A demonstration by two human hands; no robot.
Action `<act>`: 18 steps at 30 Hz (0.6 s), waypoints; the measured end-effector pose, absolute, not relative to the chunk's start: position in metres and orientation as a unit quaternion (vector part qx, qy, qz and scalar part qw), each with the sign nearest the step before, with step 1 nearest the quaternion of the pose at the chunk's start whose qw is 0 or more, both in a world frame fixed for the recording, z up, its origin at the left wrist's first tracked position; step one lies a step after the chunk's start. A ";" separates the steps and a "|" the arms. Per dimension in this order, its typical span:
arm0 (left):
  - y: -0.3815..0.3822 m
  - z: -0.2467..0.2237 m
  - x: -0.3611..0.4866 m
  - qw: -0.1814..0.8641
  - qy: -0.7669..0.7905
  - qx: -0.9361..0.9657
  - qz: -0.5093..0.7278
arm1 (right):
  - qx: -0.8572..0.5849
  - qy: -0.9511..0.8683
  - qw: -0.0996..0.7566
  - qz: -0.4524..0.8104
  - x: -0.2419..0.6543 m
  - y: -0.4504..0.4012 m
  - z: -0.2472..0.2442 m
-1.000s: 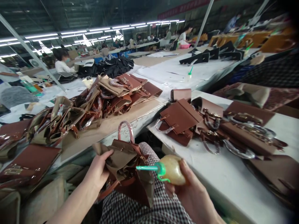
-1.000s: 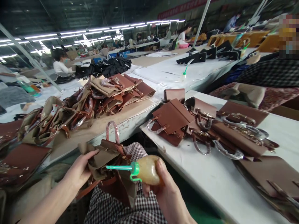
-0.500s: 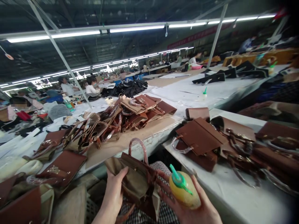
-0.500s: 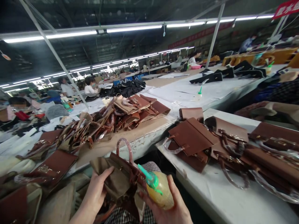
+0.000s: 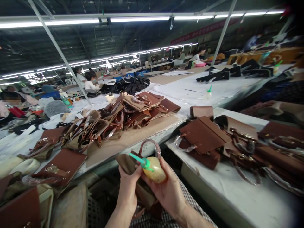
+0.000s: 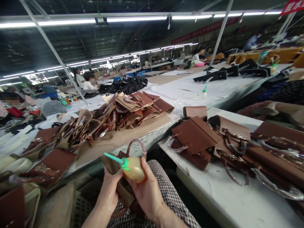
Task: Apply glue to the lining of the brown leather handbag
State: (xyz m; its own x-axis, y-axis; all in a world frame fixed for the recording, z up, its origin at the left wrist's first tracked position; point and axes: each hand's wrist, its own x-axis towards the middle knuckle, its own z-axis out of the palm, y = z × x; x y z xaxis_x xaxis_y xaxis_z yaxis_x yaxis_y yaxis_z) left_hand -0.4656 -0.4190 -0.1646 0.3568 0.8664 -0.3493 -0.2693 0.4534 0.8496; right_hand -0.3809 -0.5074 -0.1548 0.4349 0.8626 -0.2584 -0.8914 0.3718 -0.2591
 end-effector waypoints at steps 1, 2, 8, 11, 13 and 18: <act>-0.418 -0.166 -0.466 0.738 0.423 0.360 0.384 | -0.170 0.041 0.826 0.536 -0.380 -0.503 -0.158; -0.417 -0.167 -0.466 0.738 0.419 0.365 0.383 | -0.159 0.040 0.824 0.543 -0.379 -0.499 -0.161; -0.415 -0.171 -0.472 0.769 0.370 0.370 0.368 | -0.115 0.021 0.815 0.568 -0.372 -0.484 -0.163; -0.415 -0.169 -0.474 0.777 0.362 0.357 0.371 | -0.103 0.000 0.802 0.589 -0.366 -0.481 -0.159; -0.416 -0.167 -0.475 0.787 0.357 0.348 0.364 | -0.096 -0.018 0.794 0.600 -0.362 -0.481 -0.156; -0.418 -0.169 -0.474 0.781 0.361 0.359 0.363 | -0.091 -0.050 0.805 0.584 -0.352 -0.483 -0.144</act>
